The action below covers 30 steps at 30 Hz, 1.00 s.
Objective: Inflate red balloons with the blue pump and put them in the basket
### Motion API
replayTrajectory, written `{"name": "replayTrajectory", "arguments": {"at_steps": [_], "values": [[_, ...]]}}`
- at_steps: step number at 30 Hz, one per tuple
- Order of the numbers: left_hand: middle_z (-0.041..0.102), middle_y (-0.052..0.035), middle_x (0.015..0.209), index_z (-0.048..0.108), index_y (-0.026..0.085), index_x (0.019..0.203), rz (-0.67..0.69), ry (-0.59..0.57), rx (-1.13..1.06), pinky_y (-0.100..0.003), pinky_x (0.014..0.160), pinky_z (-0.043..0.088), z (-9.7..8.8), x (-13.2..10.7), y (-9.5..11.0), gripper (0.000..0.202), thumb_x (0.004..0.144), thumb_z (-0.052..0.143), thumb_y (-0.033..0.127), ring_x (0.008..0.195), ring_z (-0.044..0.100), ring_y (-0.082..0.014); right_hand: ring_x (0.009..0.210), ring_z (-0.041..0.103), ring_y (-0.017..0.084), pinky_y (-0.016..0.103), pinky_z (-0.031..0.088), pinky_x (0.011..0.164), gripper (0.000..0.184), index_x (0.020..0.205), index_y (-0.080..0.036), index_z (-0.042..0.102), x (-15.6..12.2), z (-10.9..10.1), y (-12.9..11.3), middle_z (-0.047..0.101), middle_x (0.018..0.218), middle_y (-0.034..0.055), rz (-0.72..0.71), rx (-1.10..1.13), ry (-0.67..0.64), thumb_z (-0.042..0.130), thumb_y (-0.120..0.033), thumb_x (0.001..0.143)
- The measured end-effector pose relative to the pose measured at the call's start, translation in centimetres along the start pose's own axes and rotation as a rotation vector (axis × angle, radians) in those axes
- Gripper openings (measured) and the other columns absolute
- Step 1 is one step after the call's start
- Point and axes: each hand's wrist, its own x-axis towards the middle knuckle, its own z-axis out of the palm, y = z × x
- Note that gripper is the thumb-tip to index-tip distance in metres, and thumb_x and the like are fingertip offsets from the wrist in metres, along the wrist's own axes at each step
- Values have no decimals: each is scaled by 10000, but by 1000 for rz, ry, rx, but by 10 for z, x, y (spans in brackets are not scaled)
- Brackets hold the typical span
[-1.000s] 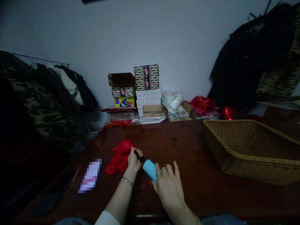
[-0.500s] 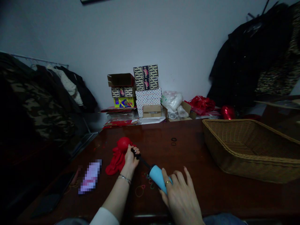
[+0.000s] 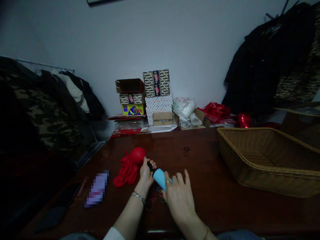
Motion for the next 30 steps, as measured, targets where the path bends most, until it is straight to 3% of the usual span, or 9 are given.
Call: {"name": "replayTrajectory", "arguments": {"at_steps": [6, 14, 20, 24, 30], "values": [[359, 55, 519, 405, 178, 693, 20, 32, -11, -172, 372, 288, -3, 7, 6, 272, 919, 451, 321, 402, 348, -64, 959, 520, 255, 502, 184, 1055, 525, 1295, -194, 501, -9, 4, 3, 644, 901, 73, -12, 22, 23, 570, -397, 816], [370, 50, 536, 408, 176, 691, 29, 24, -60, -158, 370, 288, -10, 26, 25, 271, 922, 443, 315, 407, 371, -62, 872, 534, 237, 505, 231, 1028, 546, 1254, -217, 534, -39, 14, 32, 640, 819, 33, -89, 9, 177, 626, -429, 759], [398, 41, 542, 418, 173, 691, 19, -6, -71, -156, 385, 312, -8, 25, 28, 274, 924, 435, 316, 420, 388, -62, 874, 535, 234, 494, 240, 1023, 557, 1241, -209, 537, -51, 12, 40, 637, 809, 20, -87, 25, 241, 651, -416, 736], [417, 34, 547, 426, 174, 698, 25, 6, -71, -164, 408, 343, -8, 21, 23, 270, 919, 446, 328, 439, 419, -70, 904, 535, 246, 498, 241, 1020, 523, 1225, -205, 554, -45, 8, 37, 650, 840, 35, -70, 14, 219, 636, -403, 748], [439, 27, 561, 438, 176, 721, 18, 1, -53, -177, 428, 369, -5, 7, 11, 248, 906, 473, 338, 453, 432, -80, 960, 527, 262, 508, 199, 1044, 496, 1248, -192, 548, -21, -5, 19, 656, 896, 67, -31, 5, 65, 590, -383, 792]]}}
